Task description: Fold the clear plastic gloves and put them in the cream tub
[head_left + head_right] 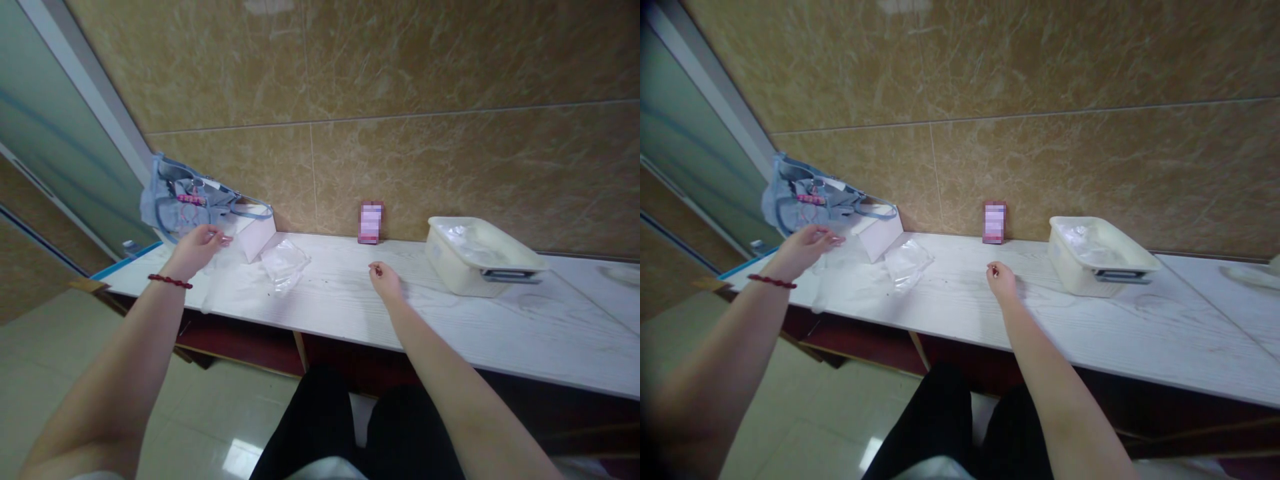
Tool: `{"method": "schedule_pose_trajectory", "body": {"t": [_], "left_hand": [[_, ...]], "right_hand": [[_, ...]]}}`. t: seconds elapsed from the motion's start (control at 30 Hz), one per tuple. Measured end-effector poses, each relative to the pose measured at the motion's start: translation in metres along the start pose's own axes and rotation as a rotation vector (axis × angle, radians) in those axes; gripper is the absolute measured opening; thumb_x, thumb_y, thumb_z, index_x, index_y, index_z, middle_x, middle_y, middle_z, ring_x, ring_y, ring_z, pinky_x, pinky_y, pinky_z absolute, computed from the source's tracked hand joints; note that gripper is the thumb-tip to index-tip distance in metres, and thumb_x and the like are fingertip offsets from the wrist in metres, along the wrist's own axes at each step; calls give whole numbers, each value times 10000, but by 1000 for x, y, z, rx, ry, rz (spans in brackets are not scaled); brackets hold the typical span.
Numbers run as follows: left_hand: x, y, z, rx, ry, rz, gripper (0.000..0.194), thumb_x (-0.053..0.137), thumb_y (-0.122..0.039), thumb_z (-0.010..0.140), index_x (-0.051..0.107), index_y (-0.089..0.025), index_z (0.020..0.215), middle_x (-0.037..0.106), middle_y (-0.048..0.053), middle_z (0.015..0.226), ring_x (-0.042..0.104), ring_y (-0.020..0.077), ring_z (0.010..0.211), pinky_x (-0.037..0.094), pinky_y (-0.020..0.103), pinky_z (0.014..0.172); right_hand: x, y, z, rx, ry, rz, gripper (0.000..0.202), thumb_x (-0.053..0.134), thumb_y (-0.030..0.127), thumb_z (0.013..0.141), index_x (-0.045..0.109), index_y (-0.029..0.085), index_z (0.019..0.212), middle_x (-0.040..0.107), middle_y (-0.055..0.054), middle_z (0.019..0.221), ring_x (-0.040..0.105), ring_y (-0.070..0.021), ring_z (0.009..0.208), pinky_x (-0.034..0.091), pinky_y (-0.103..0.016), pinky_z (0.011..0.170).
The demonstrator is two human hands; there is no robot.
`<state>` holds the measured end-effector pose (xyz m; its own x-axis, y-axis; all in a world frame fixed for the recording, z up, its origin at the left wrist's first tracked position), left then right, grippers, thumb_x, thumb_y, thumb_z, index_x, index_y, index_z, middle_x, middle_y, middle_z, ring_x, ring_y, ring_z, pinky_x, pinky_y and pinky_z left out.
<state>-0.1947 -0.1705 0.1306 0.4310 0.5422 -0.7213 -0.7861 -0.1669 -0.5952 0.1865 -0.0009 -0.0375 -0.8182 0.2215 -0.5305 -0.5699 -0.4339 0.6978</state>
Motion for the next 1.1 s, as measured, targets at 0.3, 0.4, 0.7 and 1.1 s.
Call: {"method": "schedule_pose_trajectory", "body": {"t": [0.3,0.4,0.7,1.1], "left_hand": [[35,-137,6,354,675,74,224,467,-375,773,554,-179,837,653,24,798,591,147,720,455,256,611],[53,-164,6,407,703,104,263,485,-408,758,573,-181,855,642,25,750,579,142,654,443,250,565],[117,-173,45,470,1019,121,493,626,-403,593,497,-191,1019,631,12,746,553,124,615,366,194,483],[182,-220,78,619,-121,-53,191,458,-258,735,576,-152,841,612,54,840,541,160,798,399,272,728]], "right_hand": [[-42,139,29,-433,396,325,568,598,366,661,408,192,1168,501,-89,1169,473,-166,1053,447,-238,653],[-61,167,38,-426,565,388,755,676,337,593,316,212,1246,459,-100,1221,441,-186,1104,460,-225,652],[-86,138,64,86,730,309,162,632,186,678,535,127,793,611,-38,752,599,-99,639,479,-188,534],[-102,81,114,-363,-155,-148,132,437,166,750,533,146,838,580,-62,866,516,-141,841,395,-264,755]]}}
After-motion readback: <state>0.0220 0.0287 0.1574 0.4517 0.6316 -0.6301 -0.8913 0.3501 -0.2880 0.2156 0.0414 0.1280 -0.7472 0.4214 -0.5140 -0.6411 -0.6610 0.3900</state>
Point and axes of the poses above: each hand's wrist, its own z-axis towards the middle knuckle, its own x-axis out of the palm, y = z × x, the point moved 1 cm from there along z, towards the middle knuckle
